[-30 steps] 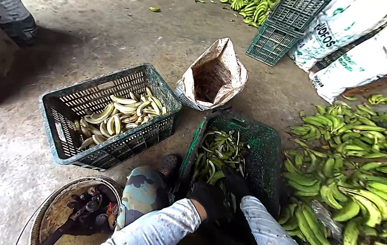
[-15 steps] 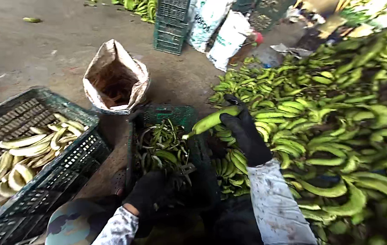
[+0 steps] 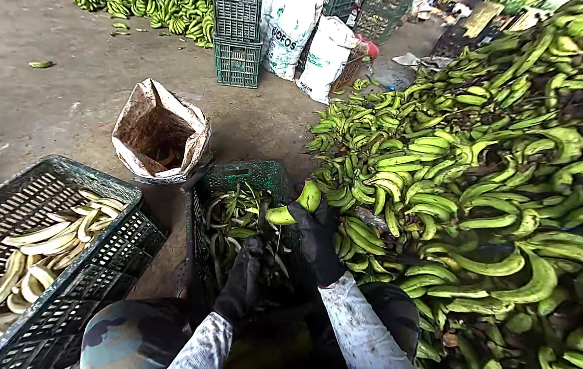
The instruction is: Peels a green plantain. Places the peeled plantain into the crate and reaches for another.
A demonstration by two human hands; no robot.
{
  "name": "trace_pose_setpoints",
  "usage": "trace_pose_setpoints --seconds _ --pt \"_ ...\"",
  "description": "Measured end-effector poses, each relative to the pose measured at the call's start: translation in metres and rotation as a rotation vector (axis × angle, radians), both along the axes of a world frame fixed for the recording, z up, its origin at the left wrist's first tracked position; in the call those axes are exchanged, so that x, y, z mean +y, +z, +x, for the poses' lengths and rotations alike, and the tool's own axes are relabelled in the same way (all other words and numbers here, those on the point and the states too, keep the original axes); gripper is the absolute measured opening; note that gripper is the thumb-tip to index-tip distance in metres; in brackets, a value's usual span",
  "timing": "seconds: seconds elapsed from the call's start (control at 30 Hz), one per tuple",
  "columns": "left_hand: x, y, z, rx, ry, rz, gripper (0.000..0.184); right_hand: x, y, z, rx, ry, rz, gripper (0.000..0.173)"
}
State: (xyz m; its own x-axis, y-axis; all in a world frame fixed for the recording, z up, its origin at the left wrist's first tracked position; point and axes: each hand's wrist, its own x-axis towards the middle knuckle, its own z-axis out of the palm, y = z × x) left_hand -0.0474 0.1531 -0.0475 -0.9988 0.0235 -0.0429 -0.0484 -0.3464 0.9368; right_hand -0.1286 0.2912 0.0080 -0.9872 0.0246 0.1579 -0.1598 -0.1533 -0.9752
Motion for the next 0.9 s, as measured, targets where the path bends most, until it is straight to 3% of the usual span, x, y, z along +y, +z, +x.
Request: trace_pose_setpoints --seconds 0.13,0.23,0.3,0.37,0.43,0.5,0.6,0.7,0.9 --pt "0.011 0.034 0.003 0.243 0.045 0.157 0.084 0.003 -0.003 0.001 0.013 -0.060 -0.031 0.056" --pt "0.014 0.031 0.005 0.011 0.031 0.044 0.059 0.008 0.009 0.003 -0.033 -0.008 -0.114 0.057" --pt "0.008 0.006 0.010 -0.170 -0.062 -0.100 0.061 0.013 0.016 -0.001 -0.057 0.091 -0.199 0.051" --pt "0.004 -0.005 0.014 -0.190 -0.107 -0.118 0.062 0.023 0.018 -0.013 -0.081 0.214 -0.289 0.044" --pt "0.001 0.006 0.016 -0.151 -0.101 -0.109 0.053 0.033 0.012 -0.022 -0.129 0.287 -0.325 0.041" --pt "-0.008 0.031 0.004 -0.056 -0.069 -0.237 0.046 0.036 0.008 -0.030 -0.148 0.260 -0.295 0.043" --pt "-0.029 0.063 -0.007 0.111 -0.134 -0.635 0.047 0.035 0.003 -0.034 -0.156 0.240 -0.248 0.041" --pt "-0.038 0.076 -0.010 0.207 -0.210 -0.915 0.046 0.031 -0.002 -0.033 -0.189 0.279 -0.295 0.043" --pt "-0.040 0.060 -0.025 0.203 -0.218 -0.975 0.046 0.019 -0.017 -0.030 -0.271 0.386 -0.462 0.048"
